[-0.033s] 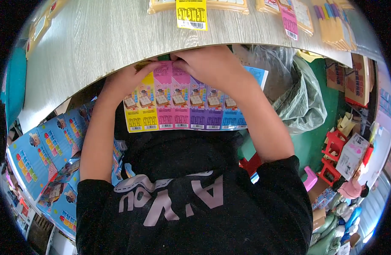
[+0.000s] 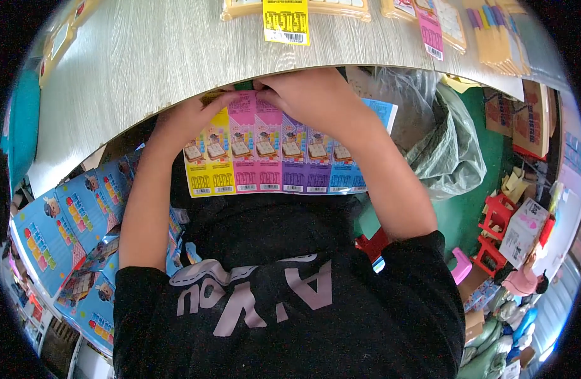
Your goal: Assembling and applying labels to small plastic toy kits containing blocks.
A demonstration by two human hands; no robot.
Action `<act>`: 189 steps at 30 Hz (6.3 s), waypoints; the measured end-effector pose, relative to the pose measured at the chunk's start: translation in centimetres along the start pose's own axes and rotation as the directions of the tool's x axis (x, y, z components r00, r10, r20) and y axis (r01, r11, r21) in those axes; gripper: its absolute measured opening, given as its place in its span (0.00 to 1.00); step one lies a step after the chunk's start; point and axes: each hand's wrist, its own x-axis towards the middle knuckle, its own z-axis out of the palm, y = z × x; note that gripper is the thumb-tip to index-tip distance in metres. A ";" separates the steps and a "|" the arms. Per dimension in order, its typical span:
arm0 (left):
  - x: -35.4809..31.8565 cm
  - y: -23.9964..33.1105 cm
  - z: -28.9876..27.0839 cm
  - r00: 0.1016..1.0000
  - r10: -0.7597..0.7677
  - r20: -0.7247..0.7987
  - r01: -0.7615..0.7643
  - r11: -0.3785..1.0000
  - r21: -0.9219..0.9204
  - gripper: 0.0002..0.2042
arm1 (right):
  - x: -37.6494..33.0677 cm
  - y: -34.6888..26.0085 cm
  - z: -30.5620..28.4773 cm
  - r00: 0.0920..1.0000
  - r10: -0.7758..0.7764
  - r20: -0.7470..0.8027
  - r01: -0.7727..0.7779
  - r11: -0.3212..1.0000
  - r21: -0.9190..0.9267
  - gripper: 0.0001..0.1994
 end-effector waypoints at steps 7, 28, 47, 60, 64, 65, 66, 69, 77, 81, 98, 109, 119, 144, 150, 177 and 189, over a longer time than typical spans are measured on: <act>-0.3 0.3 -0.7 0.999 0.017 -0.039 -0.014 0.997 0.080 0.25 | 0.1 0.2 0.5 1.000 0.020 0.011 -0.020 1.000 -0.007 0.11; -1.4 -3.9 -2.3 0.969 0.192 -0.154 -0.179 0.979 0.094 0.23 | 4.8 -2.8 3.5 0.991 -0.133 -0.008 0.133 0.991 -0.001 0.17; -2.9 -10.4 -3.3 0.928 -0.074 -0.366 0.184 0.944 0.276 0.26 | -1.8 3.1 -1.0 0.986 0.026 0.164 0.012 0.974 -0.226 0.13; -4.6 -5.5 -2.9 0.956 -0.194 -0.218 0.277 0.838 0.470 0.27 | -1.1 3.5 -1.3 0.976 0.111 0.187 -0.090 0.989 -0.115 0.17; -2.6 3.2 -0.4 0.982 0.158 -0.103 -0.113 0.932 0.344 0.26 | -0.7 3.7 -1.1 0.981 0.122 0.150 -0.120 0.992 -0.025 0.21; -1.8 5.0 0.3 0.984 0.165 -0.068 -0.139 0.948 0.286 0.26 | -0.6 3.6 -1.0 0.982 0.102 0.156 -0.101 0.995 -0.014 0.21; -0.9 6.4 0.5 0.984 0.176 -0.037 -0.164 0.960 0.226 0.26 | -0.5 3.4 -1.2 0.984 0.080 0.161 -0.080 0.997 -0.007 0.21; 1.9 5.8 3.4 0.959 0.262 -0.103 -0.263 0.965 0.007 0.25 | -0.9 3.1 -1.3 0.994 0.104 0.022 -0.104 0.994 0.016 0.21; 2.9 4.7 3.5 0.958 0.268 -0.105 -0.276 0.958 -0.075 0.22 | -4.4 3.3 -1.7 0.995 0.100 0.019 -0.101 0.994 0.048 0.23; 3.0 4.9 3.3 0.960 0.268 -0.087 -0.275 0.957 -0.090 0.23 | -5.1 3.1 -0.5 0.994 0.091 -0.062 -0.089 0.995 0.045 0.21; 3.7 4.6 4.6 0.959 0.250 -0.136 -0.265 0.959 -0.100 0.21 | -5.1 1.6 0.3 0.979 0.042 -0.200 -0.056 0.996 -0.066 0.15; 4.6 4.3 3.5 0.984 -0.040 0.172 0.077 0.974 -0.214 0.34 | -4.7 1.6 0.8 0.962 0.078 -0.263 -0.109 0.988 -0.107 0.16; 4.9 2.6 5.1 0.991 0.097 0.090 -0.090 0.993 -0.078 0.33 | -5.0 1.8 1.2 0.964 0.105 -0.245 -0.126 0.990 -0.070 0.15; 0.7 8.5 2.9 0.849 0.463 -0.254 -0.336 0.845 0.417 0.17 | -26.3 -4.5 -14.8 0.615 0.530 -0.584 -0.323 0.845 0.426 0.03; -5.4 11.3 -0.9 0.803 0.593 0.060 -0.589 0.774 0.230 0.14 | -24.3 -4.1 -14.3 0.633 0.554 -0.541 -0.266 0.812 0.520 0.11; 6.5 13.5 -10.3 0.839 0.538 -0.079 -0.443 0.761 0.475 0.19 | -22.0 0.9 -11.9 0.753 0.492 -0.437 -0.177 0.791 0.585 0.12; 12.4 6.3 -14.4 0.858 0.422 -0.293 -0.111 0.710 0.696 0.29 | -20.2 0.7 -10.1 0.731 0.520 -0.441 -0.167 0.764 0.623 0.12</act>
